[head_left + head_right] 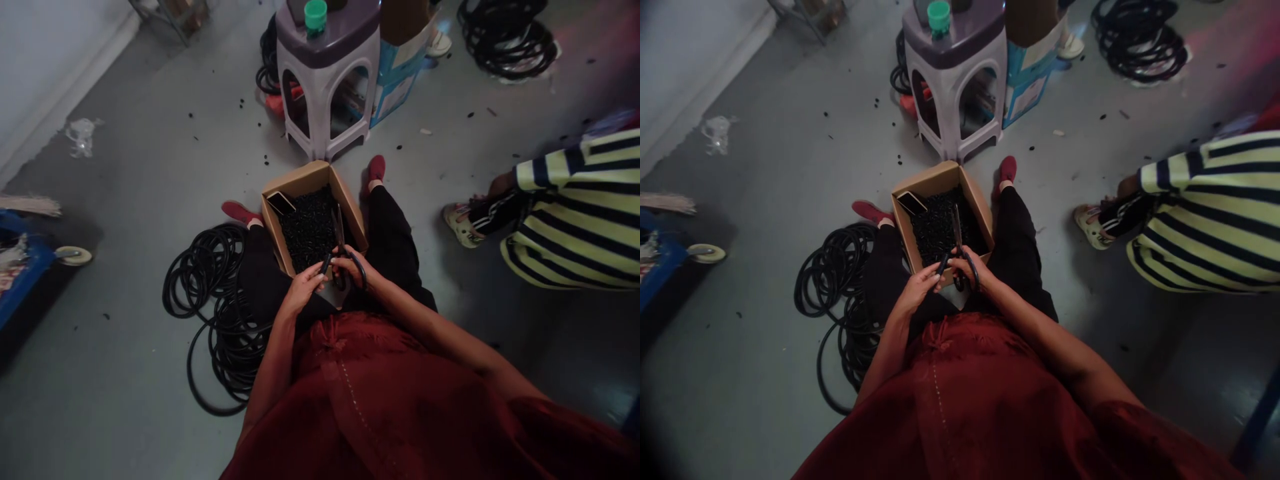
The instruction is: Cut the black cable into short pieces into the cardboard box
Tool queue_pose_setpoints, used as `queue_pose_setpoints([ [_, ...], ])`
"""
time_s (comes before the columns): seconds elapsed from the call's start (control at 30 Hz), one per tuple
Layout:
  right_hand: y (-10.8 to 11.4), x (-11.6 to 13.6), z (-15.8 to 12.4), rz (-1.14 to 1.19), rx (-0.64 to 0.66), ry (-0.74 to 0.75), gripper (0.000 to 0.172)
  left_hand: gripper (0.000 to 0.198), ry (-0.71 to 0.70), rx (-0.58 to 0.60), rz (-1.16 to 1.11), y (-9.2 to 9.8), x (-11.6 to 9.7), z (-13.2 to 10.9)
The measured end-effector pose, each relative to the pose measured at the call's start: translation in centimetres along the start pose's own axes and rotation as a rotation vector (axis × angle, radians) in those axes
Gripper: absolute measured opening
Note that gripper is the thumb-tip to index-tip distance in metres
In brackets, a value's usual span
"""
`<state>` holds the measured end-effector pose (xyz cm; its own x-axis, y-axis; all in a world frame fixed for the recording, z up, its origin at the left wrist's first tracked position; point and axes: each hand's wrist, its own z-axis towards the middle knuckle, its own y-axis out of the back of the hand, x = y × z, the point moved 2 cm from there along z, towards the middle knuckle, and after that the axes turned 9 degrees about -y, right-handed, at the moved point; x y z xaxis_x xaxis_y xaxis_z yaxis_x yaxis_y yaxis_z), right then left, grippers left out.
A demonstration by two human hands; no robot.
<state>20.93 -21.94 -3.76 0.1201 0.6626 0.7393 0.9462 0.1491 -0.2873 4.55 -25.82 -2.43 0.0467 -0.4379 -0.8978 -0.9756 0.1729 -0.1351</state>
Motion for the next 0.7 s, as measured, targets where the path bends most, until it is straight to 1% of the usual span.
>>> queue_pose_setpoints([
  [0.1,0.3,-0.3,0.2,0.023,-0.006,0.014,0.042,0.058,0.023,0.036,0.037,-0.1,0.2,-0.1],
  [0.23,0.6,-0.4,0.1,0.012,-0.019,0.042,0.043,0.055,0.031,0.104,0.049,-0.8,0.2,-0.3],
  [0.37,0.5,0.4,-0.7,-0.044,-0.008,0.087,0.042,0.049,0.033,0.130,0.080,-1.7,0.1,-0.5],
  [0.47,0.2,1.3,-1.5,-0.125,0.007,0.144,0.040,0.042,-0.013,0.151,0.129,-2.1,0.2,-0.6],
  [0.53,0.1,1.9,-2.1,-0.235,-0.010,0.221,0.038,0.036,-0.063,0.119,0.169,-2.2,0.1,-0.6],
  [0.6,-0.1,2.5,-2.7,-0.363,-0.050,0.307,0.035,0.033,-0.113,0.059,0.239,-2.1,-0.2,-0.8],
  [0.7,-0.4,3.4,-3.3,-0.503,-0.100,0.372,0.034,0.034,-0.173,-0.017,0.380,-1.9,-1.0,-1.3],
])
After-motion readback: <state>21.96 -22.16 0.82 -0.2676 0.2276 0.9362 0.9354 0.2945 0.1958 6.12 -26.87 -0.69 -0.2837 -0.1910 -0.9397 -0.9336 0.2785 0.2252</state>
